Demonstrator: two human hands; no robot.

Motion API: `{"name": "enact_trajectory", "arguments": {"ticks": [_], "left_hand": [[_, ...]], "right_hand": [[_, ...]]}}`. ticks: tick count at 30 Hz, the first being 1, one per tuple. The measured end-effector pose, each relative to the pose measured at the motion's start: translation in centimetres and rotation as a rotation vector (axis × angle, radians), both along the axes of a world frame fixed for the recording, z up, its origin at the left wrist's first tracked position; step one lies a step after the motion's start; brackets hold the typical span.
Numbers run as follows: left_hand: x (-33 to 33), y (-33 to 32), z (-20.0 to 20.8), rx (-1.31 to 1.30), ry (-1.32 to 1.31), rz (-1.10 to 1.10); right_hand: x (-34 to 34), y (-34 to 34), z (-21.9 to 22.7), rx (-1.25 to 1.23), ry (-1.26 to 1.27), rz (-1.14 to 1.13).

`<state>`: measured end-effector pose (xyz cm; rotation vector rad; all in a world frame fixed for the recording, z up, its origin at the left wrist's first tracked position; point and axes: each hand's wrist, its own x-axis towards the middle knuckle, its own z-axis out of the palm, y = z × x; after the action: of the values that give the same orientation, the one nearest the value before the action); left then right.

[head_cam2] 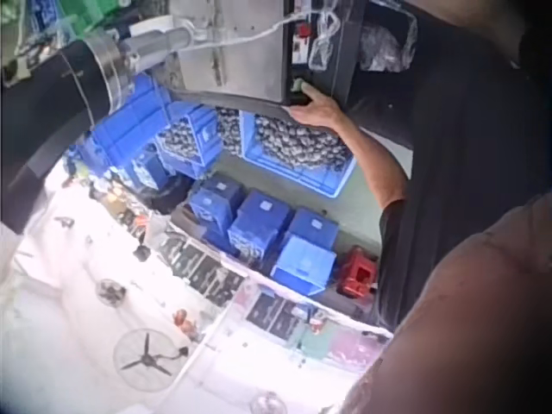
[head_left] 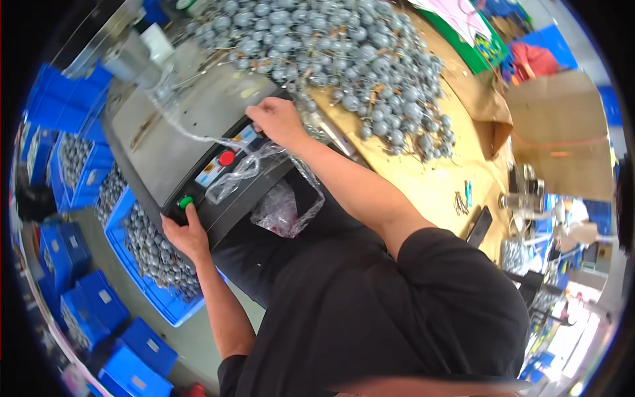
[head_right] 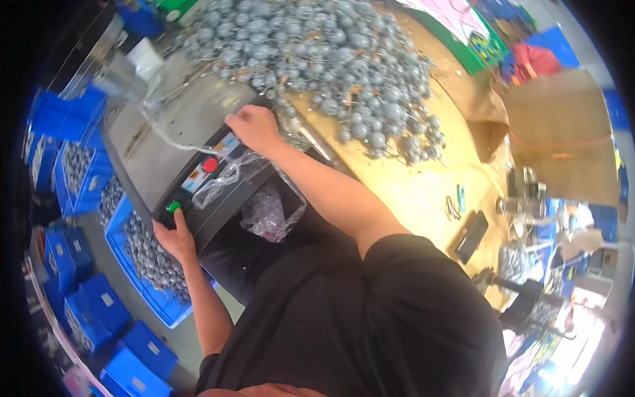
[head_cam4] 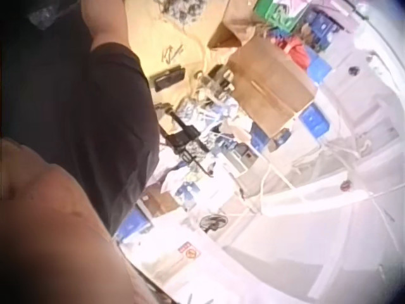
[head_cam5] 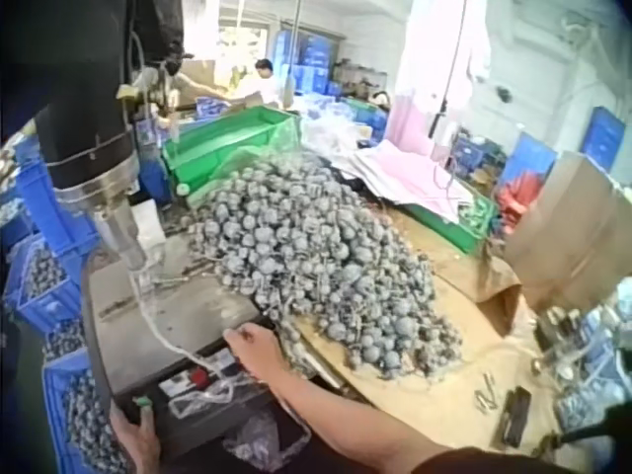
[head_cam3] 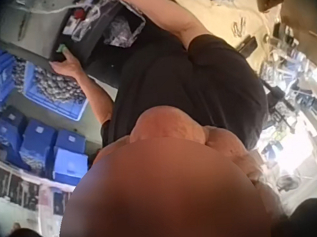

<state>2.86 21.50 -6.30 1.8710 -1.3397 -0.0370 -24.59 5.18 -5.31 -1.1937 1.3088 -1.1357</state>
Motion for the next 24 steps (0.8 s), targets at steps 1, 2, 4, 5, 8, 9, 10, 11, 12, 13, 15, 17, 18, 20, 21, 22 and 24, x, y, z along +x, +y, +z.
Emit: {"name": "enact_trajectory", "arguments": {"ticks": [1, 2, 4, 5, 8, 9, 10, 11, 12, 13, 15, 17, 18, 20, 21, 22, 24], "left_hand": [[-0.2, 0.0, -0.1, 0.000, 0.000, -0.005], [-0.3, 0.0, -0.4, 0.001, 0.000, -0.008], [0.4, 0.0, -1.1, -0.040, 0.065, -0.081], [0.5, 0.1, -1.5, -0.026, 0.091, -0.072], [0.9, 0.5, -1.3, -0.009, 0.011, -0.043], [1.1, 0.8, -1.3, 0.000, -0.008, -0.015], [0.9, 0.8, -1.1, 0.011, -0.005, 0.000], [0.8, 0.8, -0.8, 0.011, -0.007, -0.003], [0.5, 0.6, -0.5, -0.014, 0.052, -0.048], [0.3, 0.6, -0.4, -0.037, 0.112, -0.090], [0.3, 0.5, -0.7, -0.039, 0.127, -0.087], [0.7, 0.5, -1.0, -0.042, 0.135, -0.082], [0.9, 0.5, -1.1, -0.007, 0.168, -0.075], [1.7, -0.3, -1.0, 0.024, 0.197, -0.070], [2.1, -1.0, -0.9, -0.071, 0.140, -0.022], [1.6, -1.7, -0.1, -0.164, 0.085, 0.023], [1.8, -3.1, 2.5, -0.155, -0.018, 0.024]], "right_hand": [[-0.4, 0.0, 1.1, 0.033, -0.091, 0.046], [-1.7, 0.5, 2.3, 0.079, -0.070, 0.100], [-4.2, 1.7, 4.8, 0.043, -0.052, 0.129], [-5.7, 2.5, 6.0, 0.014, -0.035, 0.178], [-12.8, 4.3, 10.6, -0.226, 0.236, 0.050], [-15.4, 4.9, 12.0, -0.252, 0.376, -0.031], [-18.1, 5.7, 13.5, -0.280, 0.518, -0.116], [-20.1, 6.8, 14.8, -0.252, 0.702, -0.182], [-21.9, 7.7, 15.8, -0.223, 0.889, -0.251], [-23.4, 8.3, 15.9, -0.225, 0.892, -0.253], [-25.6, 9.2, 14.8, 0.015, 1.274, -0.194], [-26.4, 9.5, 13.5, 0.092, 1.220, -0.173], [-26.7, 9.6, 13.0, 0.173, 1.169, -0.154], [-28.2, 9.1, 12.0, 0.148, 1.033, -0.188], [-29.0, 8.5, 11.6, 0.123, 0.900, -0.217], [-29.7, 7.8, 12.0, 0.100, 0.743, -0.273], [-29.3, 6.7, 15.1, 0.050, 0.445, -0.345]]}}
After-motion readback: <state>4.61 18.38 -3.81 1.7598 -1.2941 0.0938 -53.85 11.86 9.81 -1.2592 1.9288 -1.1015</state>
